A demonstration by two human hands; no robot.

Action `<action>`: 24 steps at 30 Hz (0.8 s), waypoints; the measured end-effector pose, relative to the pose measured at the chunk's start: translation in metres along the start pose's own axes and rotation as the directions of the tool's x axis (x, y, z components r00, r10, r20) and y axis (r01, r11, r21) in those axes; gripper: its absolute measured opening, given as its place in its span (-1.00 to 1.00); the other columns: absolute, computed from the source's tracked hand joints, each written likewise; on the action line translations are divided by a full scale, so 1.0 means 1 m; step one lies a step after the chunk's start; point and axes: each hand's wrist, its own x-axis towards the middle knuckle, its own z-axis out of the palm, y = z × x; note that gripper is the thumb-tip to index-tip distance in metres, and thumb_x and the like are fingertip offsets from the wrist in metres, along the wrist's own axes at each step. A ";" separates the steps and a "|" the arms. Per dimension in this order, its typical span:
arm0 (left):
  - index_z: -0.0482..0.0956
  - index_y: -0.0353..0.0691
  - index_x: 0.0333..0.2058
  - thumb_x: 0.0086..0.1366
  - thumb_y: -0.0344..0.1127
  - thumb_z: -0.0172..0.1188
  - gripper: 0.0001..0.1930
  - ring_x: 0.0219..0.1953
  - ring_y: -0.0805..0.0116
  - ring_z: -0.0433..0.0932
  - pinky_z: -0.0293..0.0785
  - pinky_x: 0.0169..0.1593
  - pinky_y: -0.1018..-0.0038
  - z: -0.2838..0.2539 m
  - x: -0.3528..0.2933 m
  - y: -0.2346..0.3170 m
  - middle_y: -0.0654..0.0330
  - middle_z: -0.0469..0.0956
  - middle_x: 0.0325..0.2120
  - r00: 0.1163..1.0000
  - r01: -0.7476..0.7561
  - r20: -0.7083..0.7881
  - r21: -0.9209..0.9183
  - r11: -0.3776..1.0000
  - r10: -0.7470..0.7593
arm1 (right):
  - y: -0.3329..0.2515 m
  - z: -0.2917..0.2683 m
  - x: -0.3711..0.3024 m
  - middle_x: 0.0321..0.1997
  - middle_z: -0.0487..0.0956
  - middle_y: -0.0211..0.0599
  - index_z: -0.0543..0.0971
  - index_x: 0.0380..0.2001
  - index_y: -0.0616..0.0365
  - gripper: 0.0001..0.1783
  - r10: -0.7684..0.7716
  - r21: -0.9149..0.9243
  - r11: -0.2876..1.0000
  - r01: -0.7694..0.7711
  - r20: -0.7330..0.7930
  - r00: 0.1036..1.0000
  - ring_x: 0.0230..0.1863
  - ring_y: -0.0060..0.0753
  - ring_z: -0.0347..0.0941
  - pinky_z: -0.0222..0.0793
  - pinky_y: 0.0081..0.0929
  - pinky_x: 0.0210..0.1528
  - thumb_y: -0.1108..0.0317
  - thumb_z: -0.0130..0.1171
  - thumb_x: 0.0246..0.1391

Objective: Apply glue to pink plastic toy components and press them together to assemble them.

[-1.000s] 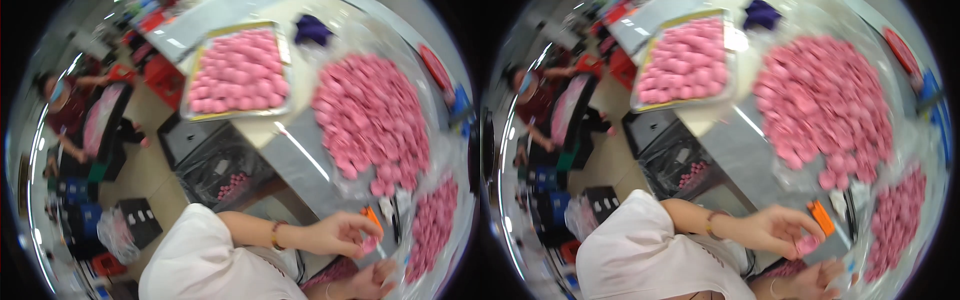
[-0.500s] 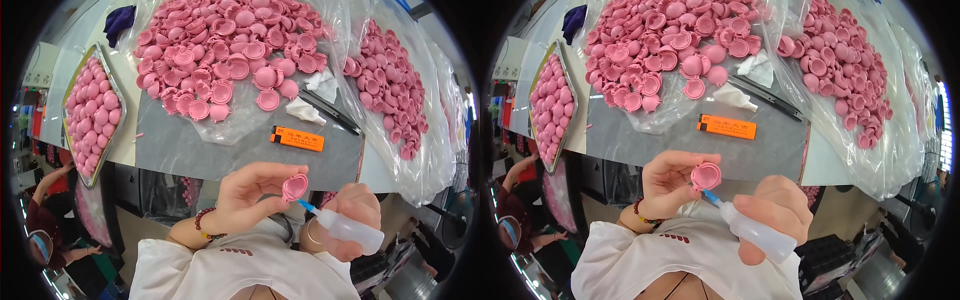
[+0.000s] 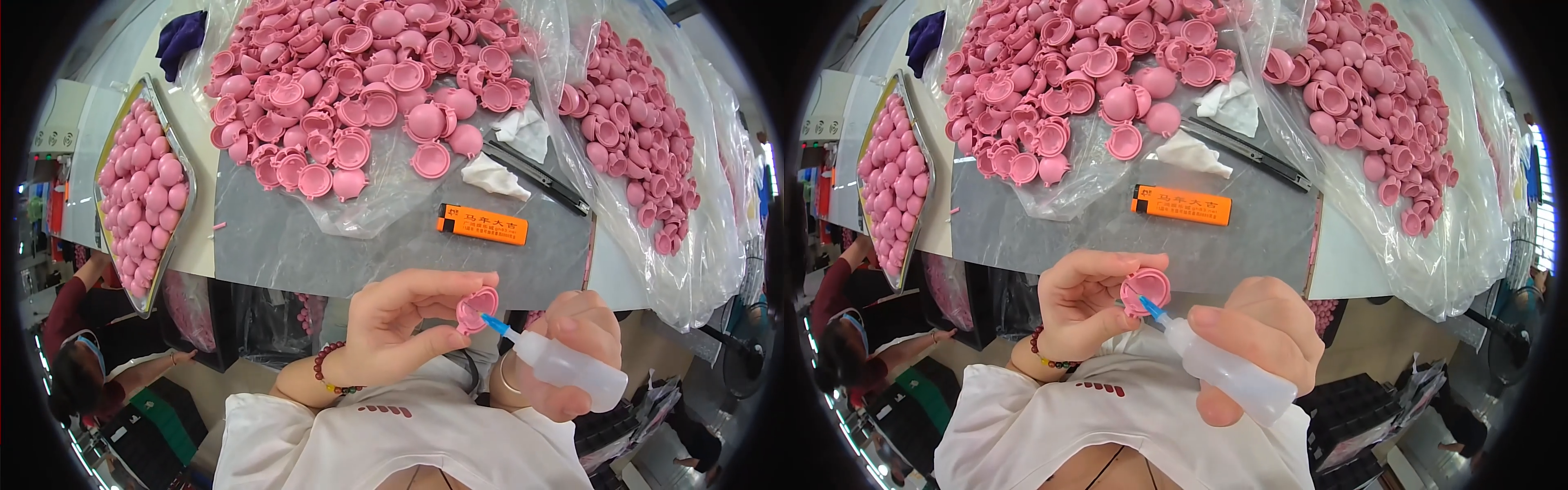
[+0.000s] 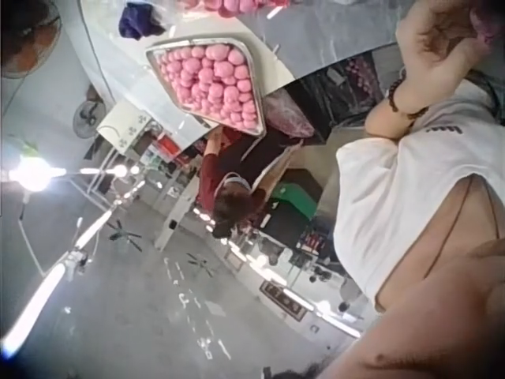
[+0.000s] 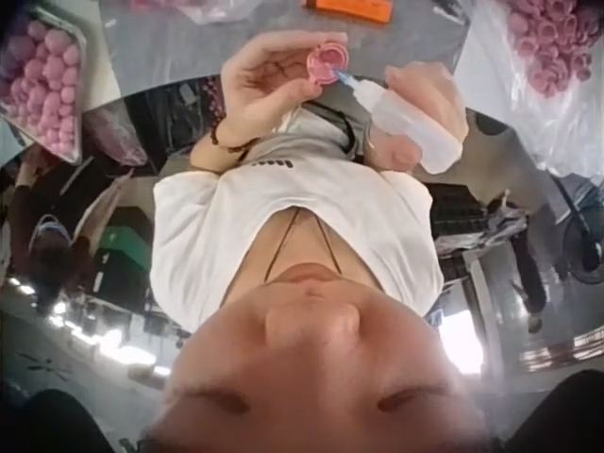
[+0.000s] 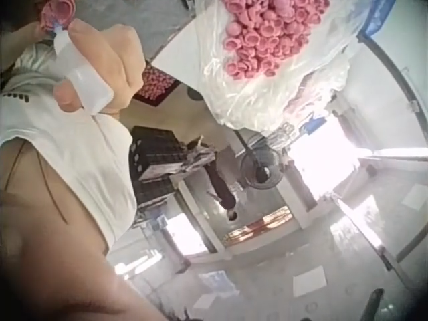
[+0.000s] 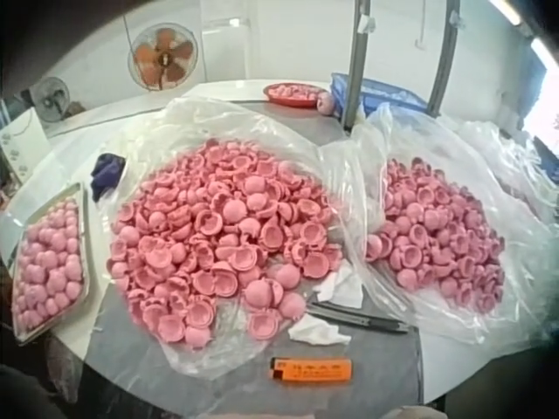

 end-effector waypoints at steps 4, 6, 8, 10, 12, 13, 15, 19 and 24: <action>0.34 -0.44 -0.09 0.01 -0.64 0.18 -0.57 -0.08 0.21 0.46 0.45 -0.05 0.39 0.000 -0.001 0.001 -0.22 0.35 -0.06 0.999 -0.038 -0.014 0.028 0.999 0.039 | -0.002 0.001 -0.001 -0.68 0.20 -0.41 0.47 -0.33 0.45 -0.30 0.012 0.001 1.000 -0.012 -0.057 0.998 -0.69 -0.58 0.04 -0.24 -0.62 -0.73 -0.15 -0.17 0.07; 0.36 -0.47 -0.09 0.01 -0.67 0.15 -0.58 -0.07 0.22 0.46 0.45 -0.04 0.39 0.001 -0.001 0.002 -0.16 0.37 -0.05 0.998 -0.061 -0.015 0.040 0.997 0.061 | -0.001 0.001 -0.002 -0.68 0.20 -0.40 0.47 -0.32 0.45 -0.30 0.008 -0.024 1.000 -0.009 -0.056 0.998 -0.69 -0.58 0.04 -0.24 -0.62 -0.74 -0.15 -0.16 0.07; 0.40 -0.45 -0.11 -0.02 -0.66 0.19 -0.58 -0.11 0.23 0.49 0.48 -0.08 0.42 0.004 -0.001 0.004 -0.13 0.41 -0.09 0.996 -0.055 -0.070 0.114 0.992 0.063 | 0.000 0.001 -0.002 -0.68 0.21 -0.40 0.47 -0.31 0.45 -0.30 0.005 -0.051 0.999 -0.007 -0.056 0.998 -0.69 -0.58 0.04 -0.23 -0.62 -0.74 -0.15 -0.16 0.07; 0.40 -0.45 -0.13 -0.05 -0.65 0.22 -0.58 -0.12 0.20 0.49 0.47 -0.09 0.40 0.002 -0.003 0.008 -0.21 0.40 -0.11 0.995 -0.069 -0.050 0.249 0.966 0.084 | -0.001 0.000 -0.001 -0.68 0.21 -0.40 0.46 -0.30 0.45 -0.30 0.020 -0.036 0.999 -0.020 -0.003 1.000 -0.69 -0.58 0.05 -0.22 -0.62 -0.75 -0.16 -0.16 0.07; 0.40 -0.45 -0.16 -0.08 -0.63 0.26 -0.57 -0.13 0.16 0.49 0.46 -0.10 0.39 0.002 -0.002 0.011 -0.28 0.40 -0.13 0.994 -0.084 -0.027 0.379 0.921 0.102 | -0.002 -0.001 0.001 -0.65 0.34 -0.35 0.47 -0.36 0.44 -0.34 0.009 -0.051 0.999 -0.010 -0.021 1.000 -0.69 -0.57 0.15 -0.11 -0.63 -0.76 -0.13 -0.08 0.06; 0.42 -0.45 -0.18 -0.10 -0.63 0.28 -0.58 -0.15 0.15 0.50 0.46 -0.12 0.39 0.002 -0.001 0.013 -0.27 0.42 -0.16 0.985 -0.158 0.017 0.505 0.848 0.173 | -0.002 -0.001 0.001 -0.63 0.47 -0.30 0.47 -0.41 0.43 -0.37 -0.003 -0.064 0.998 0.000 -0.038 0.999 -0.70 -0.57 0.25 0.00 -0.63 -0.78 -0.11 -0.01 0.04; 0.44 -0.45 -0.20 -0.13 -0.62 0.30 -0.58 -0.17 0.14 0.52 0.47 -0.14 0.39 0.002 0.000 0.012 -0.26 0.44 -0.18 0.969 -0.230 0.073 0.614 0.755 0.235 | -0.002 -0.004 0.000 -0.61 0.48 -0.28 0.47 -0.39 0.43 -0.39 0.007 -0.049 0.999 -0.008 -0.013 1.000 -0.69 -0.56 0.26 0.02 -0.62 -0.77 -0.09 0.00 0.05; 0.43 -0.36 -0.18 -0.11 -0.65 0.25 -0.57 -0.20 0.15 0.54 0.46 -0.15 0.40 -0.002 0.001 0.005 -0.18 0.46 -0.17 0.939 -0.317 0.093 0.615 0.722 0.332 | 0.002 -0.007 -0.006 -0.58 0.33 -0.26 0.38 -0.18 0.47 -0.29 -0.021 0.083 0.996 0.024 -0.039 0.999 -0.60 -0.47 0.21 0.02 -0.63 -0.70 -0.14 -0.18 0.08; 0.30 -0.17 -0.10 0.05 -0.50 0.21 -0.58 -0.29 0.14 0.52 0.49 -0.23 0.31 -0.010 0.001 -0.009 -0.12 0.44 -0.16 0.992 -0.125 -0.002 -0.084 0.989 0.125 | 0.016 -0.023 -0.007 -0.27 0.46 0.02 0.32 -0.11 0.39 -0.55 0.348 -0.300 0.856 -0.422 -0.270 0.898 -0.28 -0.29 0.42 0.33 -0.60 -0.35 0.22 0.00 0.06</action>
